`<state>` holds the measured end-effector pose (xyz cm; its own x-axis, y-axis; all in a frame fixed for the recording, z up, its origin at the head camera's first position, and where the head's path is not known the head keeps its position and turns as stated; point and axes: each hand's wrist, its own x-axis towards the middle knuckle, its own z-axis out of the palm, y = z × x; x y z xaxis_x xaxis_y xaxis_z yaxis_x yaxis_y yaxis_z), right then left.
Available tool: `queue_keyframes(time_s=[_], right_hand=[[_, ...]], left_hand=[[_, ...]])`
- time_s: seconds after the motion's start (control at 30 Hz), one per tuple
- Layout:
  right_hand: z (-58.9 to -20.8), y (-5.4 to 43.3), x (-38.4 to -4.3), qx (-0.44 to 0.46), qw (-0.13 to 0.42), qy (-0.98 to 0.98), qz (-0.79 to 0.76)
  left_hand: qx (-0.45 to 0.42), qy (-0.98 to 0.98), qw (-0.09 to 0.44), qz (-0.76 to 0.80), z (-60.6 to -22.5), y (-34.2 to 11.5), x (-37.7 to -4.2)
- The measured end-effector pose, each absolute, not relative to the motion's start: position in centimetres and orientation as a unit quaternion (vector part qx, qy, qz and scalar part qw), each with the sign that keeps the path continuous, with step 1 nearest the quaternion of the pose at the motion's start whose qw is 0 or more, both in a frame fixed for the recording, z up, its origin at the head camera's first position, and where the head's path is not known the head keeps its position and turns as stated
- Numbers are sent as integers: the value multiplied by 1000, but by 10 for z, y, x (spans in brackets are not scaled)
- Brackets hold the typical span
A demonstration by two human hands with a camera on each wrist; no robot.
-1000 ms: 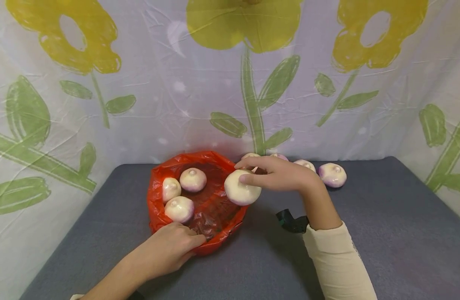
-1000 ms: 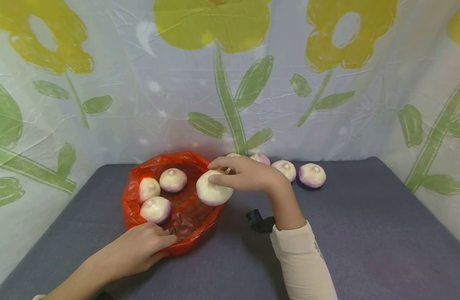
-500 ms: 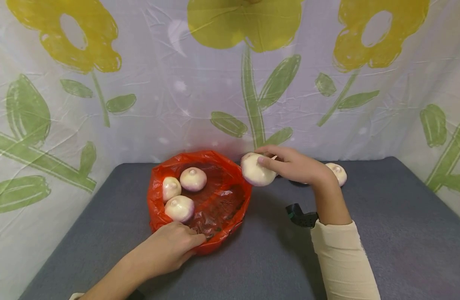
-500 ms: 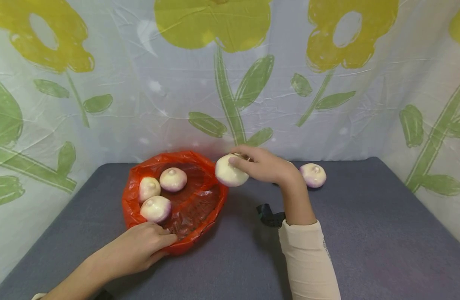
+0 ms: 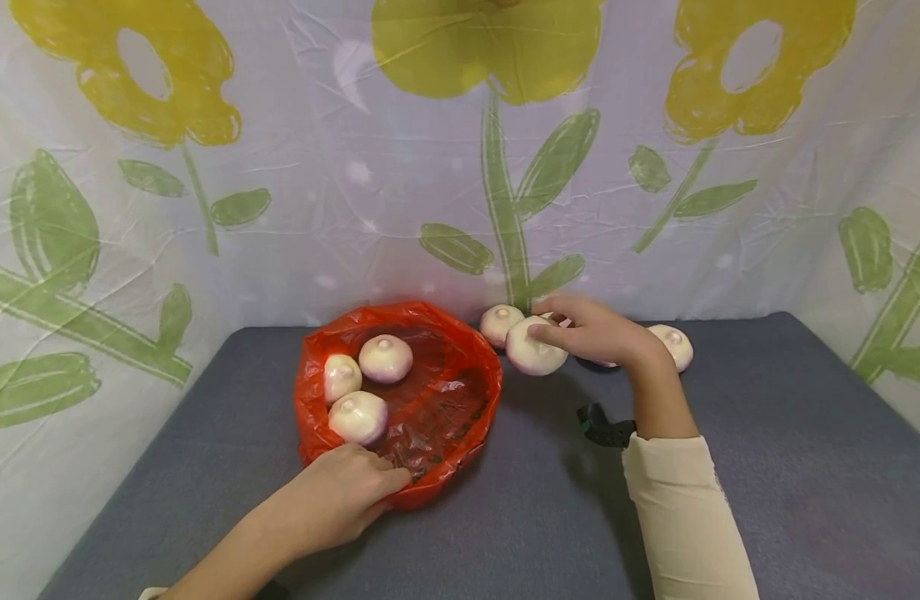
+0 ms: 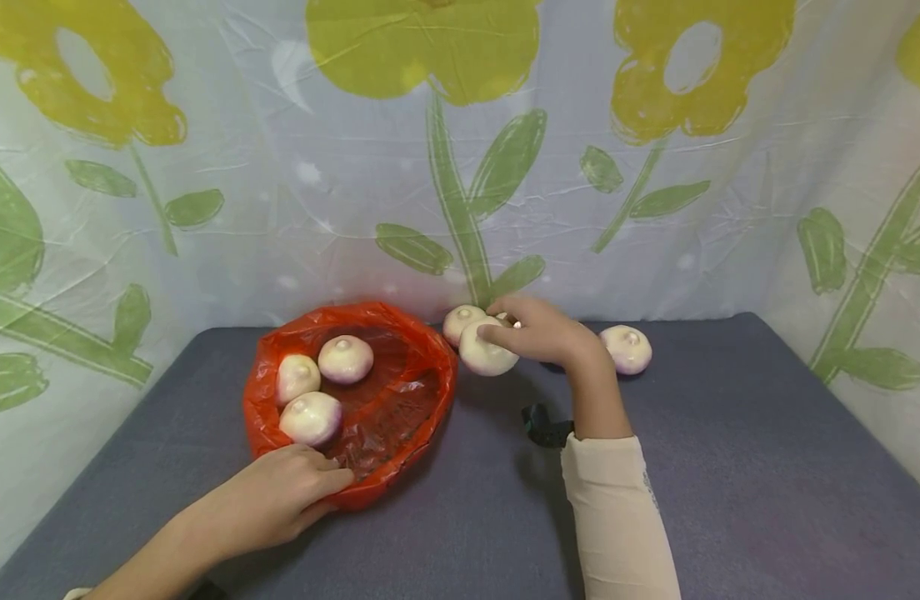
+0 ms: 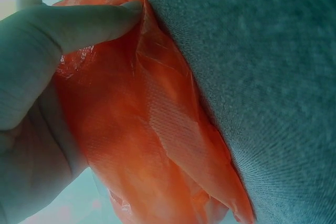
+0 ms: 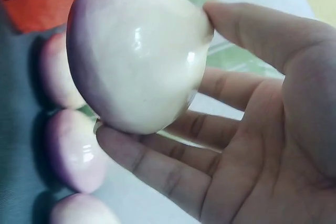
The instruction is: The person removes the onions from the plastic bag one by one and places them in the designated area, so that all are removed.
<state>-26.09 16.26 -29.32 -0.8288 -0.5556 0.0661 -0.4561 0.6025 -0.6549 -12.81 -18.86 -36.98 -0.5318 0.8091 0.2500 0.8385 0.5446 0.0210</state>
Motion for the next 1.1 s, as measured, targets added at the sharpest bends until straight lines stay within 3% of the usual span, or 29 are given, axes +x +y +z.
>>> queue_keyframes(time_s=[0.43, 0.8, 1.1], right_hand=[[-322, 152, -278, -337, 54, 895, -287], [-327, 143, -279, -299, 117, 909, -265], [-328, 146, -279, -312, 99, 907, -266]], left_hand=[[-473, -873, 105, -64, -370, -189, -129], [-472, -873, 108, -65, -371, -189, -128], [-475, -870, 117, -63, -372, -190, -129]])
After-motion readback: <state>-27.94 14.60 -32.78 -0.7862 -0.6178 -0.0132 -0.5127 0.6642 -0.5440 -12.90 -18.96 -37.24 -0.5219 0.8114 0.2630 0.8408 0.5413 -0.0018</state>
